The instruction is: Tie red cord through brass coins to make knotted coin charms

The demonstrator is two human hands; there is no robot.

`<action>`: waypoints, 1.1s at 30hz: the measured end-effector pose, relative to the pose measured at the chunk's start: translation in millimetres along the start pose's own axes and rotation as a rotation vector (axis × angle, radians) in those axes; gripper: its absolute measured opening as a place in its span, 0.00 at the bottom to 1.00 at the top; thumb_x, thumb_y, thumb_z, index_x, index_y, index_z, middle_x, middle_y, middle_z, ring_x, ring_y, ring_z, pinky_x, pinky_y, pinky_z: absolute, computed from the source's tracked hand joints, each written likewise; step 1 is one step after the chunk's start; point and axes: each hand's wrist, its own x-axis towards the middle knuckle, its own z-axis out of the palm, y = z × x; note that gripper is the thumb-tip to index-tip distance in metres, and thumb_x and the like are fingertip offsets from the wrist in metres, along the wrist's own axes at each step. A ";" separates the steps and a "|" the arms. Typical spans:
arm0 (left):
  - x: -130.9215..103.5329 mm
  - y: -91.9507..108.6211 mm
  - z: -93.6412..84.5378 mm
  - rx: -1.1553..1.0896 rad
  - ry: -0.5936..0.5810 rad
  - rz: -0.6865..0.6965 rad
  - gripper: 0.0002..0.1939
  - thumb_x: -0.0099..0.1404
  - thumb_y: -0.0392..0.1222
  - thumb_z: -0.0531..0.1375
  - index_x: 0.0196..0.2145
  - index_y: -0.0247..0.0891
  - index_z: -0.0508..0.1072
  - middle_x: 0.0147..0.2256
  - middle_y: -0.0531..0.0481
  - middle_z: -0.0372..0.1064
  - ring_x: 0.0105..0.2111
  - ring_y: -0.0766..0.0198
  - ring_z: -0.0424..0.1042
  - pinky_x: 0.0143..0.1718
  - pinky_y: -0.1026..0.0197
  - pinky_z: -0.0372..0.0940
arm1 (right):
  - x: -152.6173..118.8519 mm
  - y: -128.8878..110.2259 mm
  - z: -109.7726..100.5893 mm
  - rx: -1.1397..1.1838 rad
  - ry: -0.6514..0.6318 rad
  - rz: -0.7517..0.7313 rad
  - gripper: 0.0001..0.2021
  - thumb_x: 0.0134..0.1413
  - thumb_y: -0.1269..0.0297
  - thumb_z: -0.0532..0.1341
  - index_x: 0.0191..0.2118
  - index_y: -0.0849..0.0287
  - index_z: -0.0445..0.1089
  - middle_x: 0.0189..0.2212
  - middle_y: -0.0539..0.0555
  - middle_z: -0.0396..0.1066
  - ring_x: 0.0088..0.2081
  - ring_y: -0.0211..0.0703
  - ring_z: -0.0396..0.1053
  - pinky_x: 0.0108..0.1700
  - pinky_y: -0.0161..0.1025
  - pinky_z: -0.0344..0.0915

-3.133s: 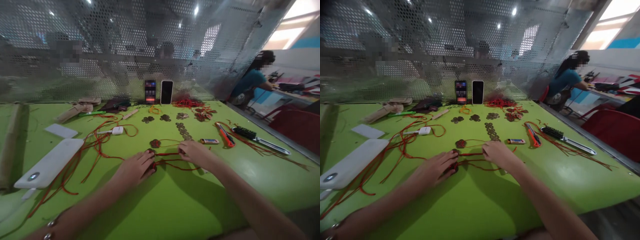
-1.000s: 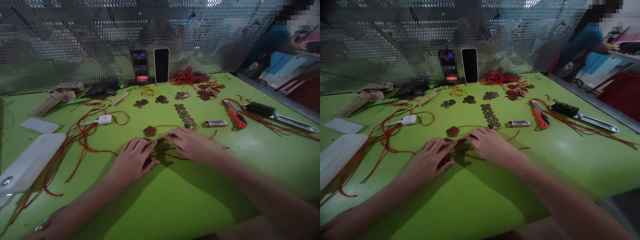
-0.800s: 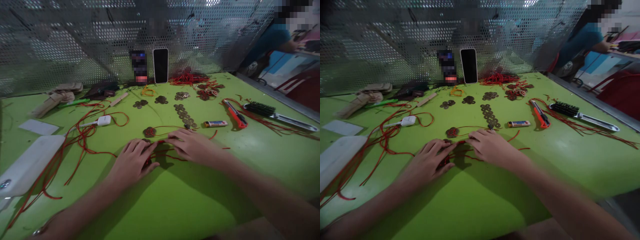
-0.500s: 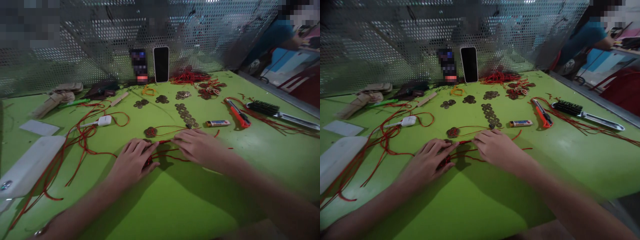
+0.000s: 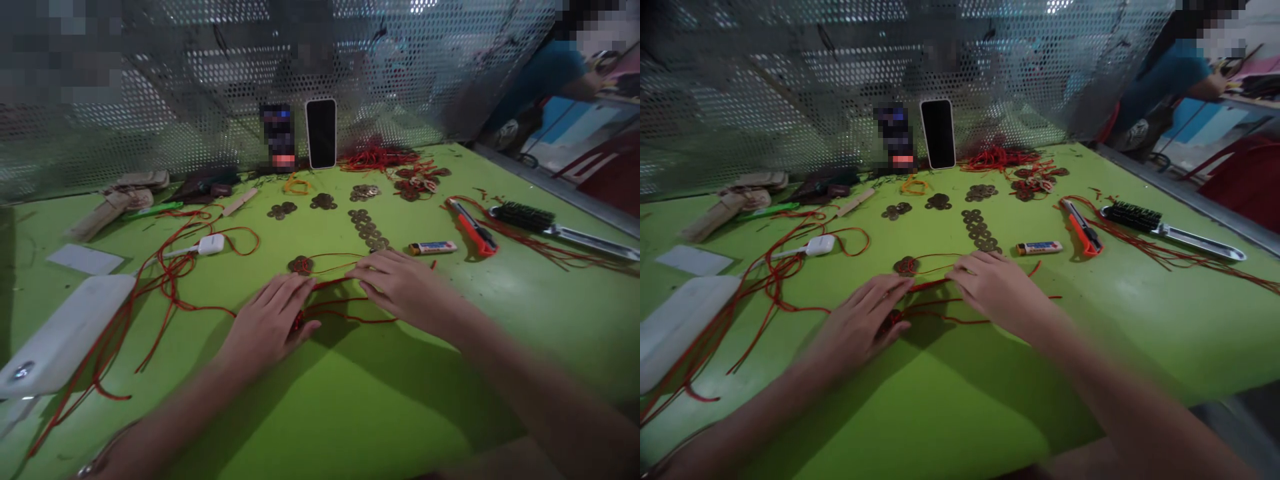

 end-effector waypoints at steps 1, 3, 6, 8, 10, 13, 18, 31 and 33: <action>1.3 0.9 0.7 -0.010 -0.010 -0.003 0.29 0.69 0.54 0.45 0.57 0.29 0.58 0.52 0.38 0.63 0.52 0.52 0.62 0.54 0.48 0.61 | 2.3 -0.3 2.0 0.008 0.007 0.003 0.12 0.61 0.68 0.53 0.47 0.61 0.69 0.43 0.56 0.71 0.43 0.45 0.68 0.48 0.45 0.64; 4.6 3.5 2.6 -0.027 -0.034 0.005 0.28 0.69 0.55 0.44 0.56 0.29 0.60 0.52 0.38 0.63 0.52 0.52 0.62 0.53 0.48 0.62 | 7.4 -0.8 6.0 0.009 0.010 0.024 0.11 0.60 0.70 0.54 0.47 0.61 0.70 0.42 0.56 0.72 0.42 0.44 0.68 0.47 0.44 0.64; 10.7 8.2 5.2 -0.062 -0.056 0.001 0.25 0.69 0.52 0.45 0.53 0.30 0.64 0.50 0.39 0.65 0.50 0.53 0.64 0.50 0.49 0.64 | 15.0 -0.1 11.0 0.002 -0.023 0.060 0.09 0.59 0.69 0.56 0.44 0.60 0.70 0.40 0.56 0.72 0.42 0.44 0.67 0.47 0.43 0.63; 15.1 10.6 5.4 -0.088 -0.045 -0.016 0.22 0.70 0.48 0.46 0.51 0.30 0.66 0.47 0.39 0.67 0.47 0.54 0.66 0.47 0.50 0.66 | 18.9 0.5 13.1 -0.003 -0.054 0.061 0.07 0.59 0.69 0.56 0.40 0.60 0.71 0.38 0.55 0.72 0.40 0.44 0.67 0.45 0.41 0.63; 19.4 12.1 4.3 -0.113 -0.030 -0.043 0.18 0.70 0.44 0.47 0.48 0.30 0.68 0.45 0.40 0.69 0.45 0.55 0.67 0.46 0.51 0.66 | 20.8 0.2 14.2 -0.033 -0.056 0.045 0.06 0.59 0.69 0.56 0.37 0.61 0.71 0.36 0.54 0.72 0.38 0.43 0.68 0.42 0.40 0.62; 25.7 14.2 2.2 -0.169 -0.018 -0.114 0.13 0.66 0.39 0.53 0.46 0.31 0.69 0.43 0.42 0.70 0.43 0.55 0.68 0.45 0.51 0.65 | 19.7 -2.1 13.9 -0.072 -0.001 0.014 0.06 0.60 0.71 0.55 0.37 0.62 0.69 0.34 0.55 0.73 0.36 0.44 0.68 0.40 0.40 0.62; 33.9 18.5 3.1 -0.290 0.040 -0.277 0.08 0.64 0.37 0.54 0.38 0.37 0.72 0.34 0.48 0.72 0.35 0.57 0.69 0.36 0.55 0.65 | 12.1 -3.8 7.7 0.042 0.137 -0.026 0.08 0.61 0.69 0.54 0.42 0.62 0.68 0.36 0.56 0.74 0.37 0.45 0.69 0.41 0.42 0.64; 32.7 29.5 -33.0 -1.257 -0.146 -0.417 0.13 0.66 0.48 0.52 0.36 0.36 0.69 0.21 0.57 0.59 0.20 0.72 0.61 0.19 0.70 0.55 | 3.1 1.4 -16.4 0.731 0.469 0.101 0.04 0.54 0.68 0.62 0.37 0.59 0.71 0.31 0.50 0.75 0.33 0.35 0.73 0.37 0.31 0.67; 31.3 29.7 -31.6 -1.224 -0.118 -0.435 0.14 0.65 0.50 0.54 0.34 0.37 0.70 0.20 0.58 0.57 0.18 0.73 0.58 0.18 0.70 0.53 | 2.5 1.6 -15.4 0.824 0.436 0.093 0.03 0.55 0.68 0.61 0.36 0.59 0.71 0.29 0.50 0.75 0.31 0.35 0.73 0.36 0.31 0.68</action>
